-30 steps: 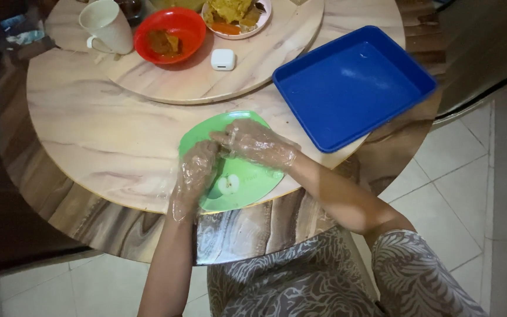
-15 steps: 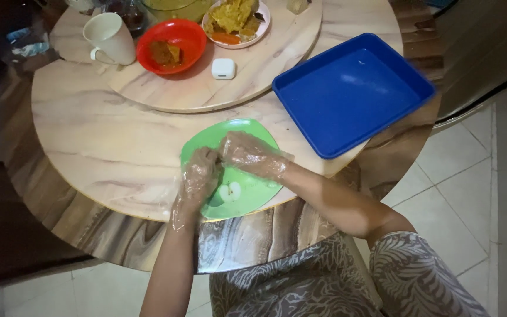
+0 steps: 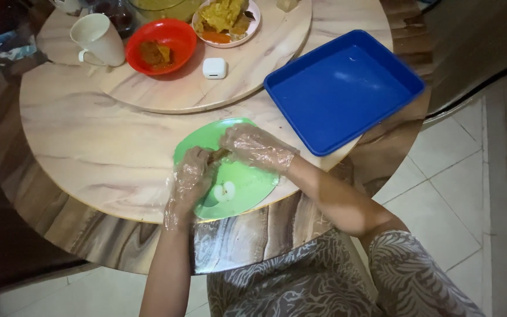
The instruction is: Kneading and shaping a small portion of dough on a plate using both hands while wearing plastic gloves.
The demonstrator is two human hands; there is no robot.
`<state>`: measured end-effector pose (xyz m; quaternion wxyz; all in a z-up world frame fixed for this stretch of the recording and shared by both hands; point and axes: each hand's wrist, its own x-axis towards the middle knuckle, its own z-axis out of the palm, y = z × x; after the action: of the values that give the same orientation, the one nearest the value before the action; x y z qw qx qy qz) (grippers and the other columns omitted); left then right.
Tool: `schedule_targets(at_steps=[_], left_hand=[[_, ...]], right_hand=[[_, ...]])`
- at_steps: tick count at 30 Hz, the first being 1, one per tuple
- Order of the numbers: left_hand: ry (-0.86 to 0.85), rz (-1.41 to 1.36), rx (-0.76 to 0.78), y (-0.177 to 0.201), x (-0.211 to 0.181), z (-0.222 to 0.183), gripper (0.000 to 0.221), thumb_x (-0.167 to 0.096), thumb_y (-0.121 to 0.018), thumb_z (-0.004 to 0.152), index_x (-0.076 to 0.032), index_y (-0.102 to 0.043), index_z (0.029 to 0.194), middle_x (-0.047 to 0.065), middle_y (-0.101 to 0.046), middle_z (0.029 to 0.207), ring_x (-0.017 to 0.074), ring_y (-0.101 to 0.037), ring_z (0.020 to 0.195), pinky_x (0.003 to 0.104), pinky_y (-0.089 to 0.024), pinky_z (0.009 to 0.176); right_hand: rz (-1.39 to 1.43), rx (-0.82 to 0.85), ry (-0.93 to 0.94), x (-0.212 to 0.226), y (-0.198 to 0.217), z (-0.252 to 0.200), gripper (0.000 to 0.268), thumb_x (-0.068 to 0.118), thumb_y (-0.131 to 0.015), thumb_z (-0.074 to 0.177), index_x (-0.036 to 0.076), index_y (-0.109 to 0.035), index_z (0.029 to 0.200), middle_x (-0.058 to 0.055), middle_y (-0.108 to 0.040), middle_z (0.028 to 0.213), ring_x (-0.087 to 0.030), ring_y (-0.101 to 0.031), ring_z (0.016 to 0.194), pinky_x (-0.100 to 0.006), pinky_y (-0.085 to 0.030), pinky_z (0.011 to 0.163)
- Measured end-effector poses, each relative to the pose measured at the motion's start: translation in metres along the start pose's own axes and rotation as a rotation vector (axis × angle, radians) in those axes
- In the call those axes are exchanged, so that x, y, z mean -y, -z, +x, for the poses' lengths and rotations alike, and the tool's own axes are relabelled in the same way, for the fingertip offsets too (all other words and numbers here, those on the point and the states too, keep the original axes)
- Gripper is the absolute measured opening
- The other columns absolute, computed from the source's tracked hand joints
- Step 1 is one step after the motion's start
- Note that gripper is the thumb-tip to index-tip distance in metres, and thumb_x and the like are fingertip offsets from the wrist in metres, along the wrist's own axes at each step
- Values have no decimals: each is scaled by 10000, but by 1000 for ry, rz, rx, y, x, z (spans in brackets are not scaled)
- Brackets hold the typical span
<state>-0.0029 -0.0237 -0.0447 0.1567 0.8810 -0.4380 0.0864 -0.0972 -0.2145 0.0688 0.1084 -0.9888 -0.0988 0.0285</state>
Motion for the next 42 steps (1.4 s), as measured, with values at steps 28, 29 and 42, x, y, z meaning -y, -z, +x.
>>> schedule_targets(at_steps=[28, 29, 42], left_hand=[[48, -59, -86, 6, 10, 1, 279, -430, -642, 986, -175, -755, 982, 42, -596, 887, 244, -631, 872, 366, -557, 773], [32, 24, -91, -3, 14, 1, 281, -433, -635, 989, -183, -760, 967, 24, -599, 884, 217, -634, 871, 336, -565, 770], [133, -117, 178, 3, 2, 3, 309, -357, -711, 899, -137, -698, 1117, 67, -594, 1029, 274, -602, 1061, 396, -558, 913]], right_hand=[[220, -74, -28, 24, 13, -9, 334, 290, -497, 1032, 92, -696, 853, -107, -692, 785, -205, -731, 813, -333, -579, 793], [557, -65, -145, 37, 33, -20, 421, 401, -456, 1043, 131, -661, 793, -79, -674, 717, -200, -739, 763, -349, -609, 749], [787, -144, 14, -45, -122, 33, 361, 267, -419, 1021, 37, -628, 839, -121, -576, 779, -299, -647, 798, -403, -506, 727]])
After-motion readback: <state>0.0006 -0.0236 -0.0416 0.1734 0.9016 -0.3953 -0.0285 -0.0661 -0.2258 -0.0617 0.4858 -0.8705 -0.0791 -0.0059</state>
